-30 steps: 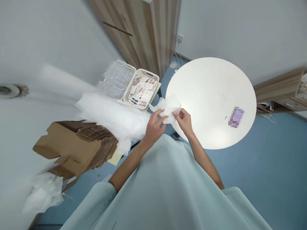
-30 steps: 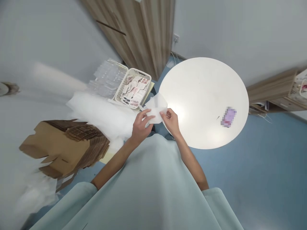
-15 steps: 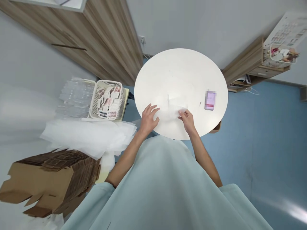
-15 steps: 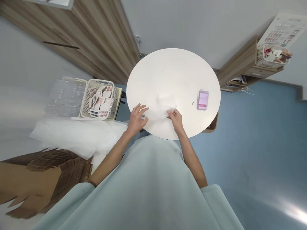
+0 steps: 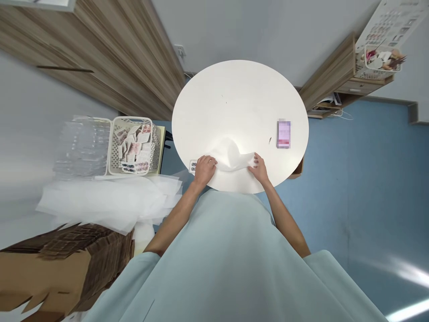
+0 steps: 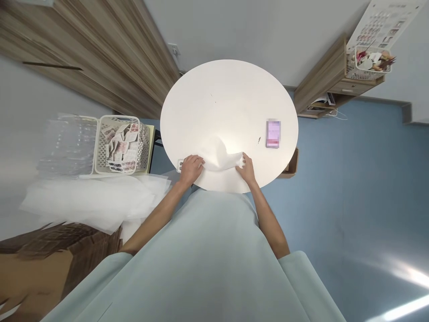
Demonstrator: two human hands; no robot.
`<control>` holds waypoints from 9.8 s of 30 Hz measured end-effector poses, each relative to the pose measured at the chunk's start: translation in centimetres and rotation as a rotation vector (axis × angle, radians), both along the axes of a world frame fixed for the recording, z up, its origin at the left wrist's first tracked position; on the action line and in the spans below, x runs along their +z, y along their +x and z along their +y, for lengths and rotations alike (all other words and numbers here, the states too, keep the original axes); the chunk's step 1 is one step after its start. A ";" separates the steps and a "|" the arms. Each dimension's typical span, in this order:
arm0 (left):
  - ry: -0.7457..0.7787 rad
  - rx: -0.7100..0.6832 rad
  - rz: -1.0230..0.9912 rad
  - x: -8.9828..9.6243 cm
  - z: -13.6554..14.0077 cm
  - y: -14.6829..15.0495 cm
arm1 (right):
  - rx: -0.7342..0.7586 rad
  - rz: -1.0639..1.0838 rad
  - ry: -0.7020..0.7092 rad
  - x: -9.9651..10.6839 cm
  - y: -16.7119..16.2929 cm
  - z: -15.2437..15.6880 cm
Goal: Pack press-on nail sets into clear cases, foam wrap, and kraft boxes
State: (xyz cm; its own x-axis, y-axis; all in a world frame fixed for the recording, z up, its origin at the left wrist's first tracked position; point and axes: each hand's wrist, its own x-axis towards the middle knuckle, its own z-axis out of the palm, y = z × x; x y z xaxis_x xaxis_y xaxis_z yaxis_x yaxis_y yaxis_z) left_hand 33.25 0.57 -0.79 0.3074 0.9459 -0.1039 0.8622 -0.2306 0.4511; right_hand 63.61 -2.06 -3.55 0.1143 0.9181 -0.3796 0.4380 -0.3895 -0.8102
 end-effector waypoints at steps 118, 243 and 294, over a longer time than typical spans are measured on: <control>-0.428 0.405 -0.329 -1.1 -3.3 3.3 | 0.551 -0.301 -0.134 3.4 -10.7 0.0; -0.362 0.569 -0.283 -3.2 -0.8 5.8 | 0.271 -0.224 0.028 -1.2 -5.2 3.6; -0.300 0.654 -0.449 -2.6 -7.4 -7.1 | 0.816 -0.636 -0.045 4.1 -20.9 -2.9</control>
State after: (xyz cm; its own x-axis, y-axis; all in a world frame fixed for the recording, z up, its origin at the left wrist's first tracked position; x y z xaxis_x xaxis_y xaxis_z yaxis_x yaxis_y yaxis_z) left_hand 26.13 -6.84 -3.35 -0.2195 0.8995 -0.3778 0.5046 0.4361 0.7451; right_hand 42.70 -4.96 0.58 -0.3448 0.7927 -0.5027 0.9244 0.1938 -0.3285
